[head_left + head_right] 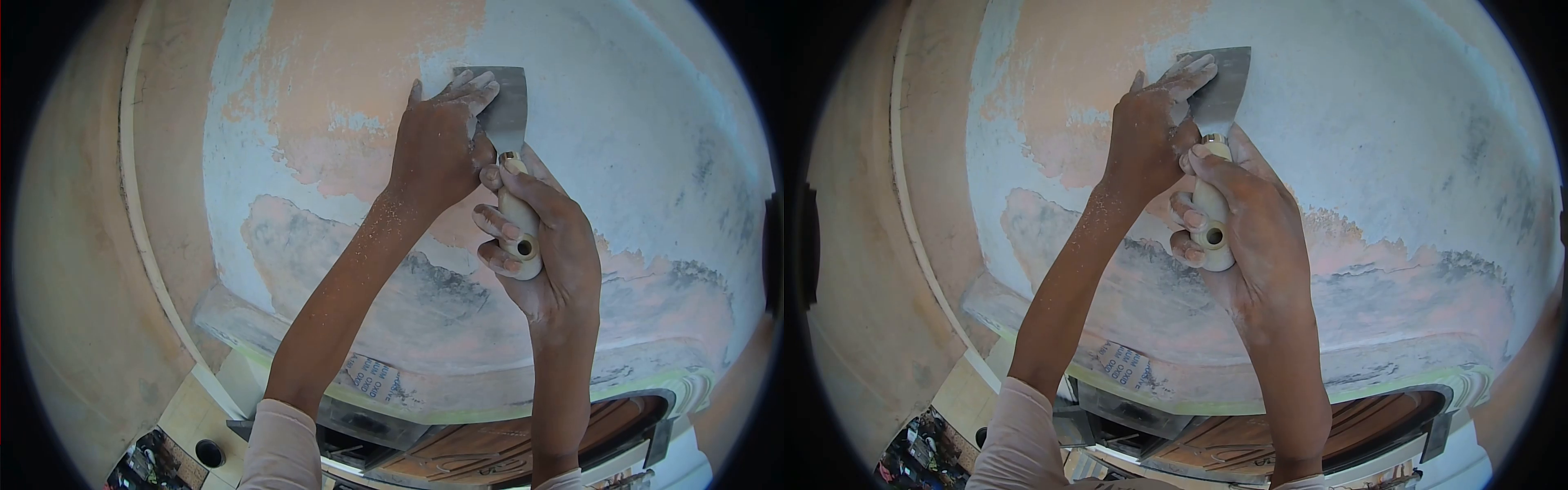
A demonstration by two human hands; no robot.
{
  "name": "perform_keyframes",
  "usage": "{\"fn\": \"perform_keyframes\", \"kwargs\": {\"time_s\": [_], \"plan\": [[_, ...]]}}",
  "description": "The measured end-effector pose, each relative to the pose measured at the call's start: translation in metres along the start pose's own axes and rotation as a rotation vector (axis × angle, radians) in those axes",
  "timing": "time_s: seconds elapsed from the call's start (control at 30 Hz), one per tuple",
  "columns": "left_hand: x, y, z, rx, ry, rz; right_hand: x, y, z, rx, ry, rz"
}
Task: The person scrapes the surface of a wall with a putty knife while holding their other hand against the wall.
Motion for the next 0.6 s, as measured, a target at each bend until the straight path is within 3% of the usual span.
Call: {"fn": "perform_keyframes", "kwargs": {"time_s": [0.3,0.6], "plan": [[0.000,-0.003,0.003,-0.098,-0.049,-0.022,0.002,-0.004,0.005,0.018,-0.007,-0.003],[0.000,0.000,0.001,-0.064,-0.083,0.001,0.001,-0.001,0.002,-0.015,-0.018,-0.006]]}}
Point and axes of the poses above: each hand's wrist, its own y-axis away from the middle knuckle, its own z-axis out of the back of the hand, x = y × z, the point moved 8 cm from there along -y, towards the middle knuckle, and after that the axes turned 10 degrees about x, right-handed, at the moved point
